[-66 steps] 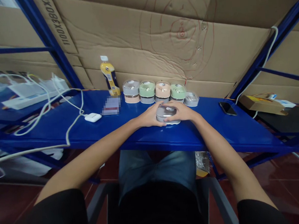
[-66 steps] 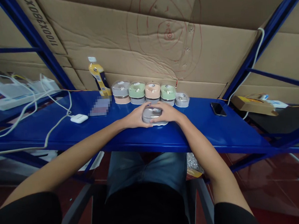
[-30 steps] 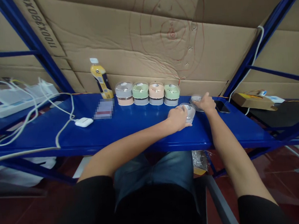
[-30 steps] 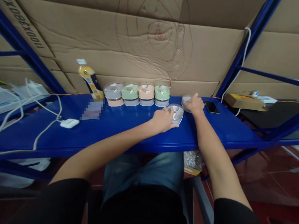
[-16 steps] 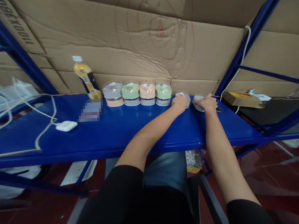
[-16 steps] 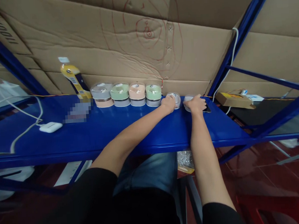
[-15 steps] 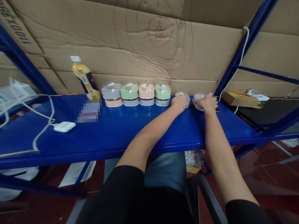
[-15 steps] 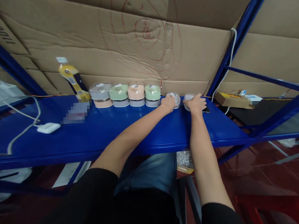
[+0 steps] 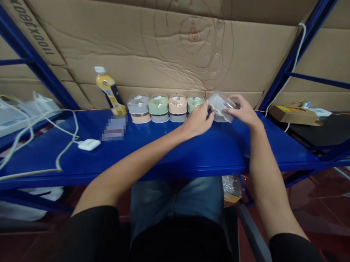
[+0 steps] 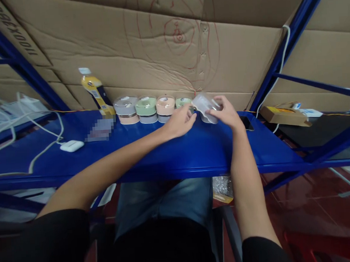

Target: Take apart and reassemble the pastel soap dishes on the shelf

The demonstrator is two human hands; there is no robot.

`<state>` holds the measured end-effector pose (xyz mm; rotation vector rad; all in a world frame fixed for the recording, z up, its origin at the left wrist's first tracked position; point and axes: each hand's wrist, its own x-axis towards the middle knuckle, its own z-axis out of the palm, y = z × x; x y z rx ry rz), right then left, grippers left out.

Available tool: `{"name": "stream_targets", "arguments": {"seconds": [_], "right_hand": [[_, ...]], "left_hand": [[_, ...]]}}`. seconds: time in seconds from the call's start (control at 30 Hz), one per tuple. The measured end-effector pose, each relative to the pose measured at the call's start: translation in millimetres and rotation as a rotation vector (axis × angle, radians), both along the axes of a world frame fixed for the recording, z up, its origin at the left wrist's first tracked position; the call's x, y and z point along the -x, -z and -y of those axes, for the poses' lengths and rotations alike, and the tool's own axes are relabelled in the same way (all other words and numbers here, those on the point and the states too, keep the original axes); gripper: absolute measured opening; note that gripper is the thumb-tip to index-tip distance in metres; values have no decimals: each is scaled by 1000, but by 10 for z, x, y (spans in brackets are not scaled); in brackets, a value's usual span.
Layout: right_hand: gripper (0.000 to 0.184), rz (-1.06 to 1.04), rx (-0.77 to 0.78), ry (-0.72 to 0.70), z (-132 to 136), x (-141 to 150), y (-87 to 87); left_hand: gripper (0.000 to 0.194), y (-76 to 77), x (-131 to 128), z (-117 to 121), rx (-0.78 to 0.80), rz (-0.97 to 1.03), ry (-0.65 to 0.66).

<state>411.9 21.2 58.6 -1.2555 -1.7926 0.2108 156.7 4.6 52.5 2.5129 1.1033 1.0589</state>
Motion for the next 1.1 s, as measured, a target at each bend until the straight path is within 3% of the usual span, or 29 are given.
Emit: {"name": "stream_targets", "arguments": {"seconds": [0.07,0.17,0.3,0.43,0.63,0.77,0.83,1.1], "right_hand": [[79,-15,179,-243,93,159,-38],[81,74,344,-469,200,540,-16],[89,219,375,-642,188,997,169],[92,184,376,-695,139,1124,297],[83,74,419,-592,98,905,290],[81,172,428,-364,29,711,316],[80,241,448,-265,9,650,320],[86,319,467,-133,28,597,264]], "left_hand": [[69,51,415,84,30,132,24],[109,195,916,97,150,122,121],[112,395,1265,30,260,54,199],[114,495,1387,43,252,44,173],[117,536,1513,80,200,-7,143],[67,540,1607,89,142,-133,171],[52,544,1628,93,139,-158,179],[52,548,1707,-25,131,-50,146]]}}
